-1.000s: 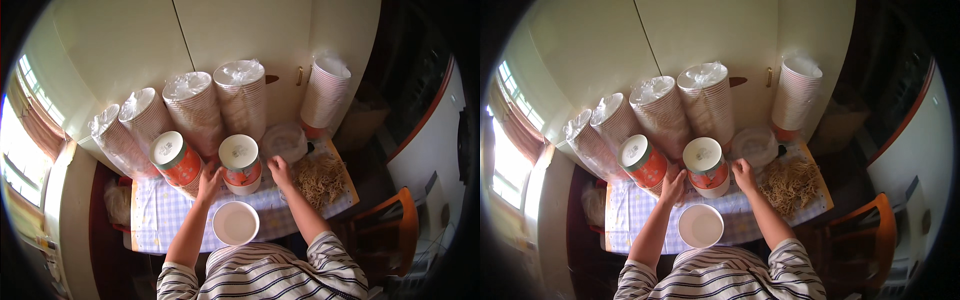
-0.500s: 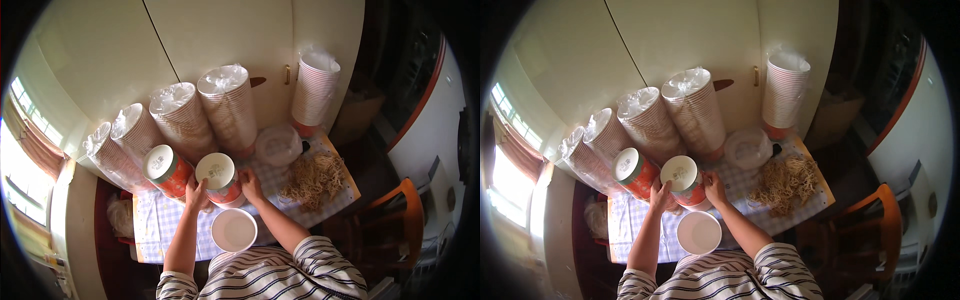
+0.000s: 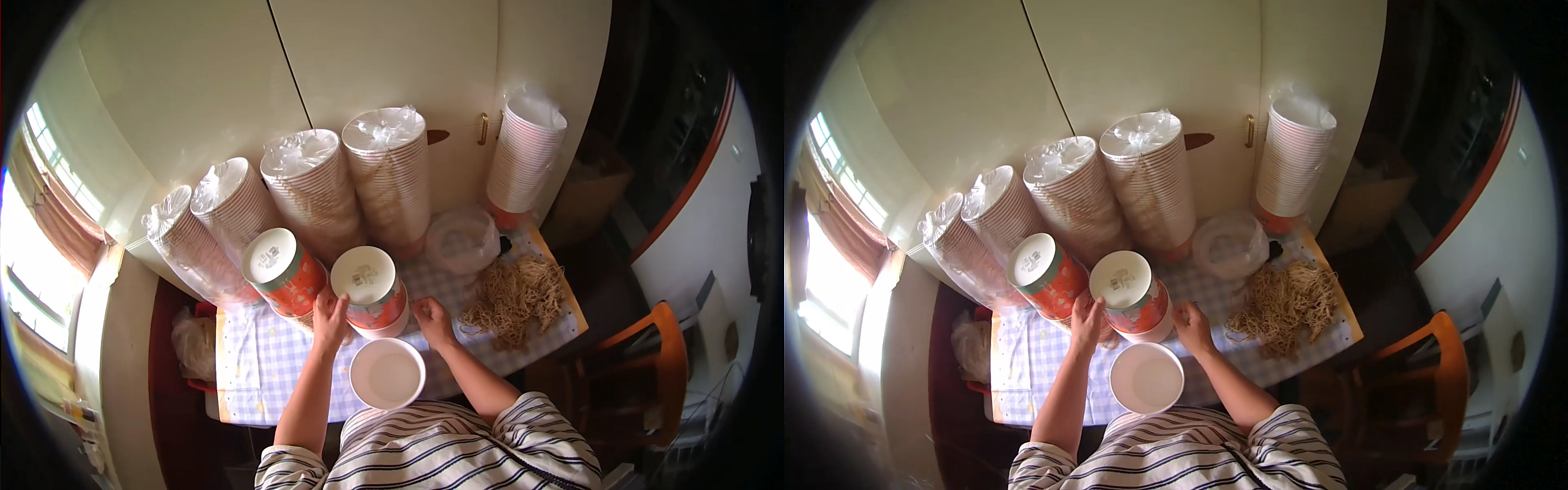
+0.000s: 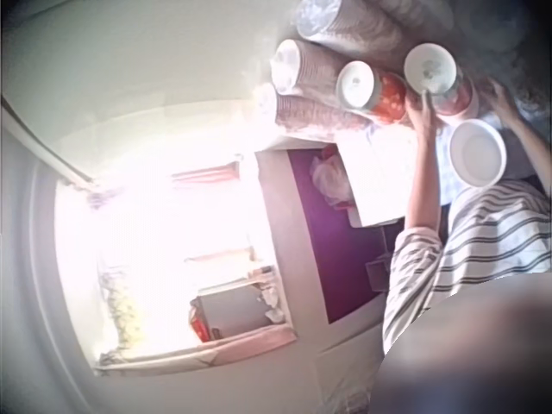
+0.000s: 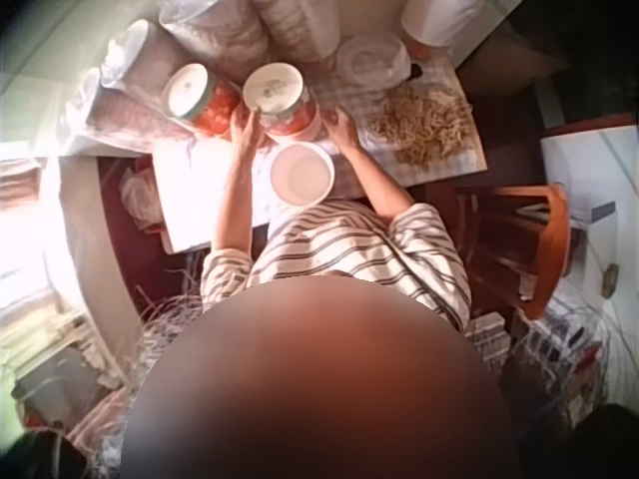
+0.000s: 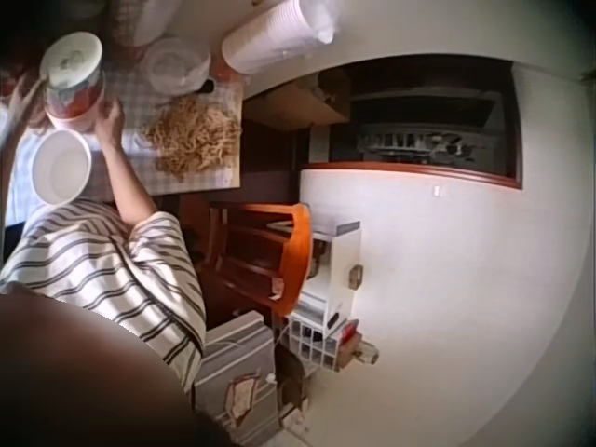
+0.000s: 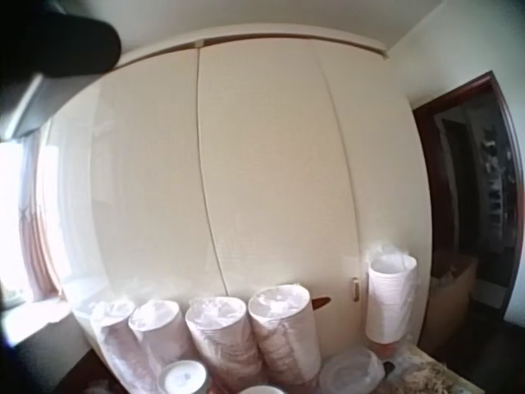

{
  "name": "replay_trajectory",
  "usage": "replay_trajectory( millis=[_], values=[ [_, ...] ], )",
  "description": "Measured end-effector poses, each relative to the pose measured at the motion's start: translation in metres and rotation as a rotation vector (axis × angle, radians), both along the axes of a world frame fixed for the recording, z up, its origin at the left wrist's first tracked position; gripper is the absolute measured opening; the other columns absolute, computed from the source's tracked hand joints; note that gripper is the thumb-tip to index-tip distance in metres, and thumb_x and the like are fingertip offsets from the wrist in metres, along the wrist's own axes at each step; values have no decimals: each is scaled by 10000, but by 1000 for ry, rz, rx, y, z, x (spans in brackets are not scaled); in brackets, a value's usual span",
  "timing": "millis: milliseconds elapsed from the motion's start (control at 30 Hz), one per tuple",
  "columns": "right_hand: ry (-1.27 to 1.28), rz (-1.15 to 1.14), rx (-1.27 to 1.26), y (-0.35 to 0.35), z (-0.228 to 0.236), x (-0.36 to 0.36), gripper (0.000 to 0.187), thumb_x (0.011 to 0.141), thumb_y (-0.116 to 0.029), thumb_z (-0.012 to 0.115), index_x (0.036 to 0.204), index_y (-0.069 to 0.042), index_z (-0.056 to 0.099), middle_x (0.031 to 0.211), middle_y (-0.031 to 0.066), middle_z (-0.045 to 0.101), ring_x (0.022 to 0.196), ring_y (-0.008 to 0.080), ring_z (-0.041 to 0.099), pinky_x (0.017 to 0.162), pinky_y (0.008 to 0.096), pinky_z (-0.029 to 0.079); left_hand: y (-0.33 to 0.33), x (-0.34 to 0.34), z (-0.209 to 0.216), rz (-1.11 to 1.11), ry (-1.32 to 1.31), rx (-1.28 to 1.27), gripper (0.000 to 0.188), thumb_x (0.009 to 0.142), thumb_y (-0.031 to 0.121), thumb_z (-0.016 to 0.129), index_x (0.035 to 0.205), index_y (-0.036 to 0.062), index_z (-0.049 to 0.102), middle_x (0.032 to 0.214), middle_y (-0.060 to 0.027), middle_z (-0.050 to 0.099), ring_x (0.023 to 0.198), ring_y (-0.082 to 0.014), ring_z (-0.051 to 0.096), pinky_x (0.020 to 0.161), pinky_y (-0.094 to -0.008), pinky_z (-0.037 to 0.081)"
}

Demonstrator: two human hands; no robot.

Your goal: Packing dry noodle bundles into paper bowls and stacking them for storage.

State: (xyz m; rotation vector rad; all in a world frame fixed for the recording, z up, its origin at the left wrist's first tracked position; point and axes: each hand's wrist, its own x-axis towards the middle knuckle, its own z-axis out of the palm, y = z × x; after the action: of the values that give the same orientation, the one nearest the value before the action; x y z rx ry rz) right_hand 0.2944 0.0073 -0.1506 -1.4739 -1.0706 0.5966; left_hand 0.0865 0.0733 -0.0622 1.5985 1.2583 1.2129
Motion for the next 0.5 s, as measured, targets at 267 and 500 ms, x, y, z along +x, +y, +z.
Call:
replay_trajectory(
  millis=[267, 500],
  values=[
    [-131, 173, -43, -41, 27, 22, 143, 816, -162, 625, 844, -26, 590, 720, 54, 625, 538, 110, 535, 510, 256, 435, -108, 3, 203, -745, 506, 425, 314, 733, 55, 647, 1042, 22, 596, 1044, -147, 586, 949, -327, 573, 840, -391, 461],
    [-101, 284, -48, -47, 53, 23, 124, 823, -124, 614, 846, -7, 581, 675, 37, 606, 531, 74, 506, 505, 236, 423, -173, 27, 307, -737, 668, 823, 358, 659, 287, 637, 949, 79, 612, 1049, -73, 527, 948, -221, 540, 857, -460, 437]
  ],
)
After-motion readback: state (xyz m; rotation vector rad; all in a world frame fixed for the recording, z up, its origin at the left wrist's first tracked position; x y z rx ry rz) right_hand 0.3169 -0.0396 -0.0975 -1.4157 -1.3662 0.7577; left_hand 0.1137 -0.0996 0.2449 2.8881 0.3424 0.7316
